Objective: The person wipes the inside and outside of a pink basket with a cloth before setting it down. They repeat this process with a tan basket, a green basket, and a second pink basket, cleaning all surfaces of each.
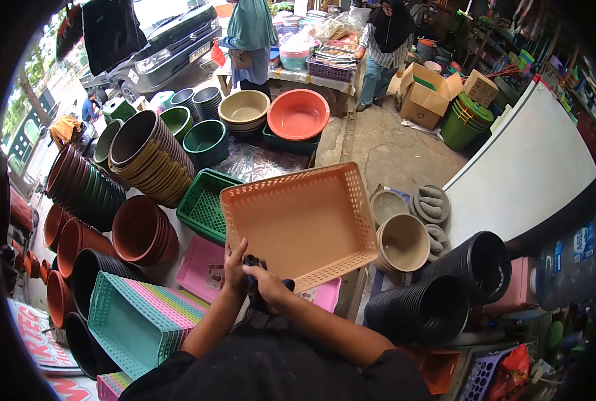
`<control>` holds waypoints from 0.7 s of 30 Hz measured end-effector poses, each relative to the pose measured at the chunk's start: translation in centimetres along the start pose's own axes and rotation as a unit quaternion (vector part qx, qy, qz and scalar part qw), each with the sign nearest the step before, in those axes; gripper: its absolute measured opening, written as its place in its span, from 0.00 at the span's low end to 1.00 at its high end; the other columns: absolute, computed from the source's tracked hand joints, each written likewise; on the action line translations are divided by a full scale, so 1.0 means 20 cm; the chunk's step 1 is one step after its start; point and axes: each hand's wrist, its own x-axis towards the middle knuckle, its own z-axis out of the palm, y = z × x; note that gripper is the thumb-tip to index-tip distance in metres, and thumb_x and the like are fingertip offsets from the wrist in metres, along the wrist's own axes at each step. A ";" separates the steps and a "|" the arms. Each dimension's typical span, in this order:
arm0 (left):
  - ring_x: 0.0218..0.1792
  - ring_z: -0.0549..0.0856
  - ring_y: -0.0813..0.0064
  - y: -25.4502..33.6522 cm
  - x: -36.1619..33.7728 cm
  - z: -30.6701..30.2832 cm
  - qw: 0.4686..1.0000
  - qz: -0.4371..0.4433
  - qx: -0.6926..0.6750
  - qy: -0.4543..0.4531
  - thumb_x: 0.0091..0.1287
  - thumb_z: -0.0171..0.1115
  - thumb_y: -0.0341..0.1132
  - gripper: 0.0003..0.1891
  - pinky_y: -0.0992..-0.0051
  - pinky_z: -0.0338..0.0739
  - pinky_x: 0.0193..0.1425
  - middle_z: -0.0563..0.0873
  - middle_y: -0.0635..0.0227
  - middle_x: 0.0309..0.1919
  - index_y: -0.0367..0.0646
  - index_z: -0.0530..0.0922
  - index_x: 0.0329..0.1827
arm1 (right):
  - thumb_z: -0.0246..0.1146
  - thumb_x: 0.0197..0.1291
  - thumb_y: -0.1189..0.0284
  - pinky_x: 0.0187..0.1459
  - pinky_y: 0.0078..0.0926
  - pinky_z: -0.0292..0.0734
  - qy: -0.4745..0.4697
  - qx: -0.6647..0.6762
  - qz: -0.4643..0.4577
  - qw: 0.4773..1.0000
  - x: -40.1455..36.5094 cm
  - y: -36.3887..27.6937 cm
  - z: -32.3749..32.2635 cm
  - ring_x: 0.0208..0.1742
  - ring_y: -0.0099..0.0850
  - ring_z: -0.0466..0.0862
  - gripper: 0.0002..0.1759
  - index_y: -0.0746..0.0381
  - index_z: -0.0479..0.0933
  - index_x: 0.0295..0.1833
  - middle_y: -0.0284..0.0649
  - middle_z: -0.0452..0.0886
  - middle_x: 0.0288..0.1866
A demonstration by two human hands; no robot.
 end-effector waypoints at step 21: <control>0.69 0.68 0.66 -0.17 -0.01 -0.12 0.988 0.059 0.133 -0.046 0.73 0.61 0.44 0.42 0.68 0.59 0.75 0.66 0.60 0.66 0.49 0.46 0.83 | 0.43 0.77 0.55 0.60 0.39 0.78 -0.124 0.165 -0.312 0.927 0.03 -0.43 -0.01 0.56 0.45 0.83 0.28 0.70 0.72 0.63 0.53 0.80 0.58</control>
